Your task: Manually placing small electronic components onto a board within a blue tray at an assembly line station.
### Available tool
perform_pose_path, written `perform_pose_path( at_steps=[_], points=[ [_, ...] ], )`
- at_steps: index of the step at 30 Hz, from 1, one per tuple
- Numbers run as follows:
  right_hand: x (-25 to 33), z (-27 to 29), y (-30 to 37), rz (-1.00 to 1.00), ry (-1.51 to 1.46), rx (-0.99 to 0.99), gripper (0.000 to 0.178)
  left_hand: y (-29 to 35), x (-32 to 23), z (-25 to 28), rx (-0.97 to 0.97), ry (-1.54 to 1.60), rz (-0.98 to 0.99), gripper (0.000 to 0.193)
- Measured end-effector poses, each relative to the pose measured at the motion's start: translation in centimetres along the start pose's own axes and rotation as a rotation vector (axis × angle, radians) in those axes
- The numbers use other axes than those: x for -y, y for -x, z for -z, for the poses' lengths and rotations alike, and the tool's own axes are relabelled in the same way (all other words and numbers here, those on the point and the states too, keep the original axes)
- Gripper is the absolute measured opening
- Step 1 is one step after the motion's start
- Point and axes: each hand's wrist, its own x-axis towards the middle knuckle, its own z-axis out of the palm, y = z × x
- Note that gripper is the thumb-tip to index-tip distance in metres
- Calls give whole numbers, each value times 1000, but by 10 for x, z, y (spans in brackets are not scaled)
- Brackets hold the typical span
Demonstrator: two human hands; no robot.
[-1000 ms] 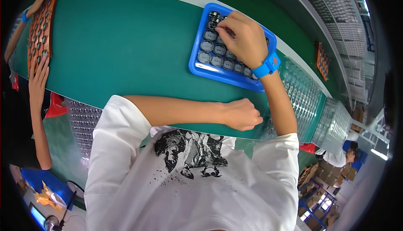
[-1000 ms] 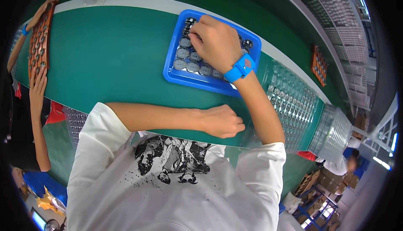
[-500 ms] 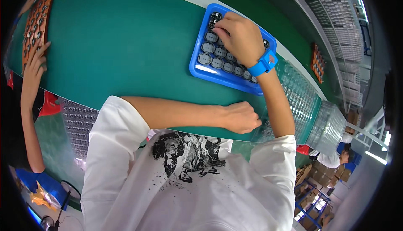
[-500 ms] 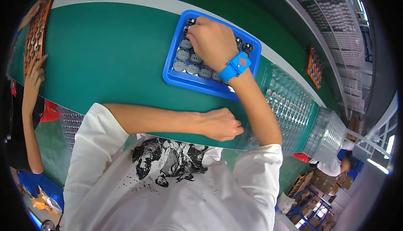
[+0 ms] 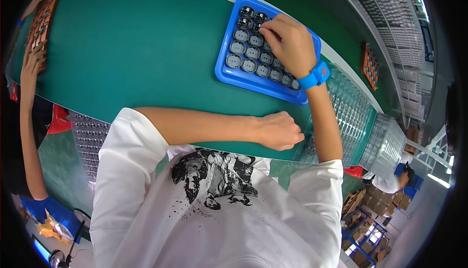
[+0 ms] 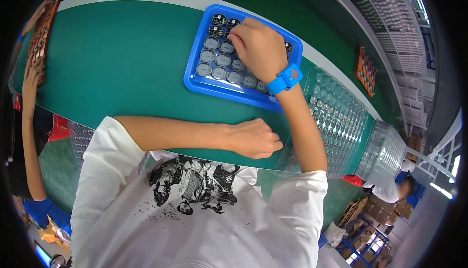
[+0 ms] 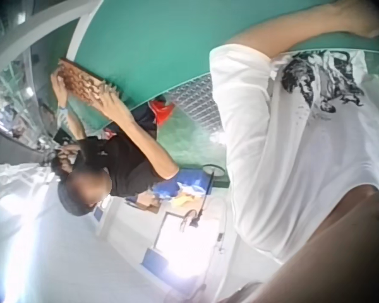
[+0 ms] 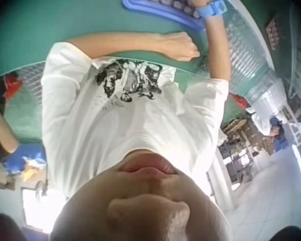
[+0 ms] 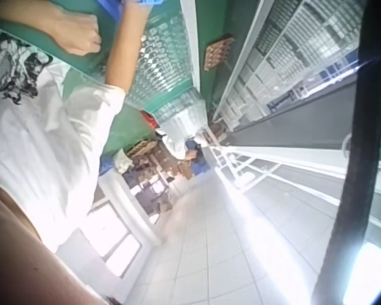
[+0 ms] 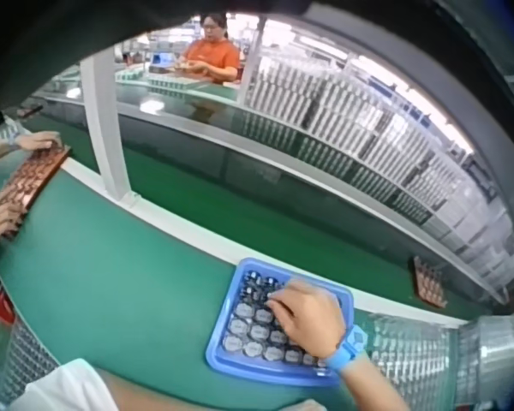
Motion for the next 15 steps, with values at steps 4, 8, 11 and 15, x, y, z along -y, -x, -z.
perform_pose_path(
  at_steps=[4, 8, 11, 15],
  points=[
    [0, -2, 0, -11, 48, 42, 8, 1, -1, 1, 21, -8, 5, 12],
    [-1, -6, 2, 4, 30, 18, 8, 1, -4, 2, 60, -28, 12, 13],
    [0, -8, 2, 19, 36, 6, 8, 3, -2, 2, 44, -5, 9, 13],
    [3, -10, 1, -2, 69, 20, 8, 3, -1, 4, 42, -13, 6, 13]
  ],
)
